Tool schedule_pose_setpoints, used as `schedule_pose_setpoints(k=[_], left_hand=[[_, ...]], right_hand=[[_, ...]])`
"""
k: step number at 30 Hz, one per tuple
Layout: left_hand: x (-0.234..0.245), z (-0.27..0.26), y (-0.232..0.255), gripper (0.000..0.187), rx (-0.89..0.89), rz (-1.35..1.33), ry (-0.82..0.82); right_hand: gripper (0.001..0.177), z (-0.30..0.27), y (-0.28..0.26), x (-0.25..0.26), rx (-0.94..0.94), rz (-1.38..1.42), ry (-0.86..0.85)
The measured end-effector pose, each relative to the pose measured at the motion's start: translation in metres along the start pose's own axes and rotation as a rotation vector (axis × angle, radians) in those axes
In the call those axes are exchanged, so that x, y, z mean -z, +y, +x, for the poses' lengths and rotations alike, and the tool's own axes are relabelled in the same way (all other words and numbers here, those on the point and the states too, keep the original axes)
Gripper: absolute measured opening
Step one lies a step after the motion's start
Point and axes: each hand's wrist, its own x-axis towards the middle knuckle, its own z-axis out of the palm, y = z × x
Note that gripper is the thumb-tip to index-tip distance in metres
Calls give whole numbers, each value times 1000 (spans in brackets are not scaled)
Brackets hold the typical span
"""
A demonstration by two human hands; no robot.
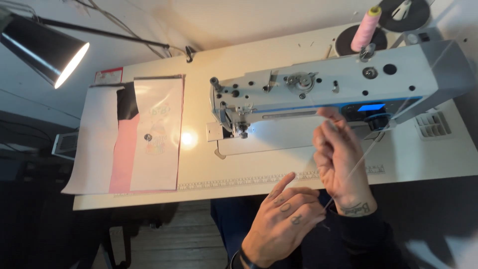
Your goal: Threading a professional sewing machine and winding a bobbin at a workshop station.
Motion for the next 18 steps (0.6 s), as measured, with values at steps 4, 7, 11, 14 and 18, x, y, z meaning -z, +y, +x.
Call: schedule_pose_setpoints(k=[4, 7, 11, 14, 18], left_hand=[[7, -9, 2, 15, 61, -54, 23], [11, -10, 4, 14, 72, -76, 43], [12, -13, 8, 13, 88, -104, 56], [11, -18, 8, 12, 110, -141, 103], [10, -27, 7, 4, 187, -261, 261]], right_hand=[[23, 1, 7, 17, -159, -38, -53], [27, 8, 7, 29, -232, 150, -152], [22, 7, 0, 28, -317, 439, -191], [16, 11, 1, 31, -290, 425, -181], [20, 13, 2, 33, -267, 498, -238]])
